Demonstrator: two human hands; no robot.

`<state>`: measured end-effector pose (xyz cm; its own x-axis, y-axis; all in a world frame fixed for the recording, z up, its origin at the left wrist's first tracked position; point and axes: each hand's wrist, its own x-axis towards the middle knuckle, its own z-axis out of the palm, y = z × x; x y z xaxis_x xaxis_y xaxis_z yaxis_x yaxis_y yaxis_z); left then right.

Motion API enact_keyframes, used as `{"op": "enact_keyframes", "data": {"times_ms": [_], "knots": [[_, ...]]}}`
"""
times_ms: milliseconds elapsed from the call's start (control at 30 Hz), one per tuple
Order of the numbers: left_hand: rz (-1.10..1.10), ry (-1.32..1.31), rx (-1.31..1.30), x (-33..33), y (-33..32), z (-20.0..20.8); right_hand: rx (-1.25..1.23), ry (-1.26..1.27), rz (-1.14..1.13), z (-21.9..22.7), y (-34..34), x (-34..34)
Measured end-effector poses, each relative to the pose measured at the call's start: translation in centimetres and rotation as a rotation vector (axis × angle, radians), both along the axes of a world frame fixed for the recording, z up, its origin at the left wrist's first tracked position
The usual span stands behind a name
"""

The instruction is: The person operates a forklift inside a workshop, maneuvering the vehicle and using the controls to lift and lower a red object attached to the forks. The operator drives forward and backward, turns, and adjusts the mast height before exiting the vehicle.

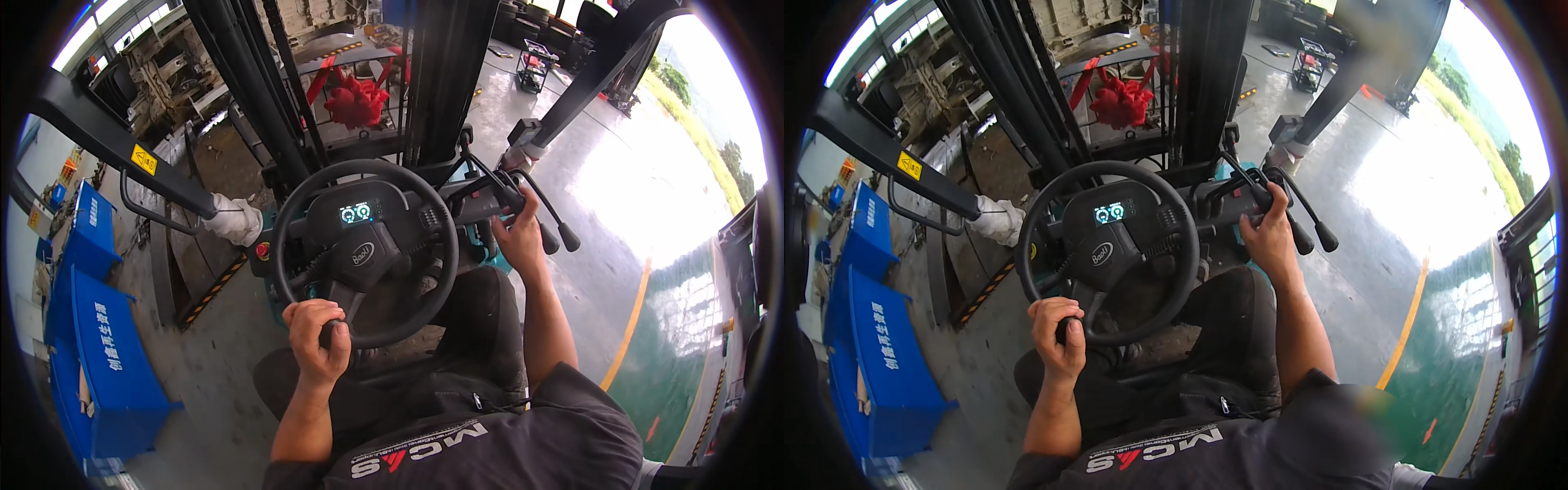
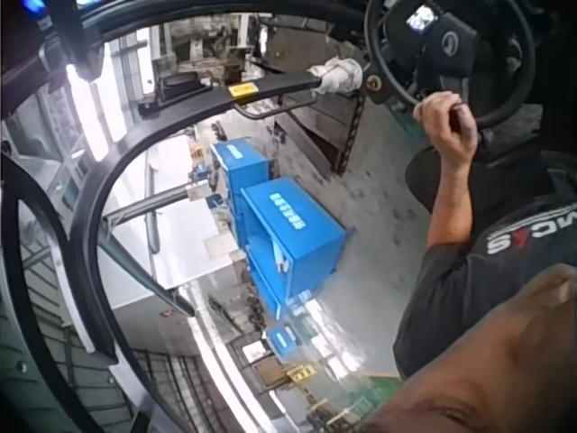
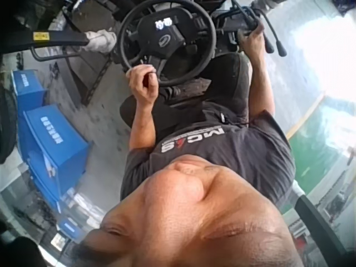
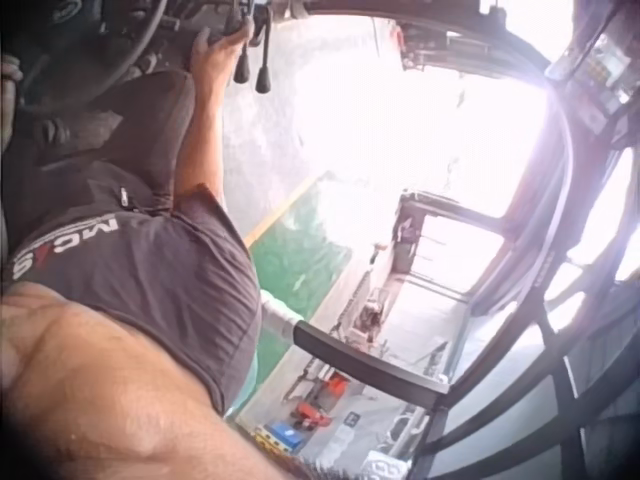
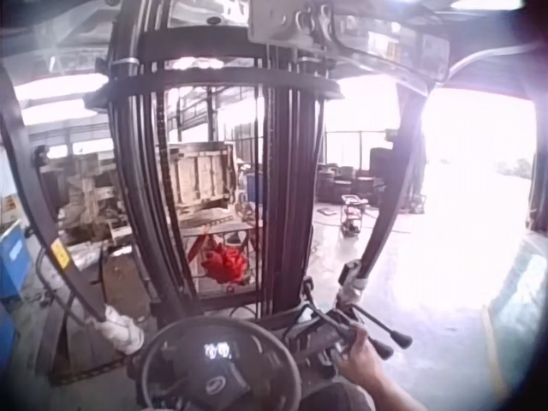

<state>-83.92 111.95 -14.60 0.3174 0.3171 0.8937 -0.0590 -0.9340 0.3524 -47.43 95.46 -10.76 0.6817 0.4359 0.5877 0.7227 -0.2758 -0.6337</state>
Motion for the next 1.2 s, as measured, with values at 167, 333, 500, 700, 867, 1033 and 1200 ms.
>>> {"op": "enact_keyframes", "data": {"times_ms": [167, 333, 500, 700, 867, 1033, 1200], "knots": [[0.028, -0.008, -0.054, 0.7, -2.0, -0.7, -0.034, 0.031, -0.003, 1.7, 0.3, 1.0], [0.093, 0.066, -0.071, 1.2, -4.8, -0.4, -0.055, 0.046, 0.035, 2.4, -0.6, 1.4], [0.116, 0.235, 0.007, 4.1, -9.5, 1.5, -0.058, 0.059, 0.066, 2.7, -2.0, 2.2], [0.070, 0.412, 0.155, 11.7, -11.5, 6.0, -0.063, 0.014, 0.090, 2.6, -3.5, 4.3], [0.115, 0.348, 0.161, 17.8, -10.8, 8.5, -0.080, 0.038, 0.078, 2.6, -4.7, 4.7], [0.111, 0.276, 0.066, 19.8, -11.6, 10.4, -0.094, -0.008, 0.109, 1.4, -7.2, 5.6], [-0.026, 0.321, 0.049, 15.2, -14.1, 8.6, -0.076, 0.033, 0.101, 0.1, -8.4, 5.8]]}}
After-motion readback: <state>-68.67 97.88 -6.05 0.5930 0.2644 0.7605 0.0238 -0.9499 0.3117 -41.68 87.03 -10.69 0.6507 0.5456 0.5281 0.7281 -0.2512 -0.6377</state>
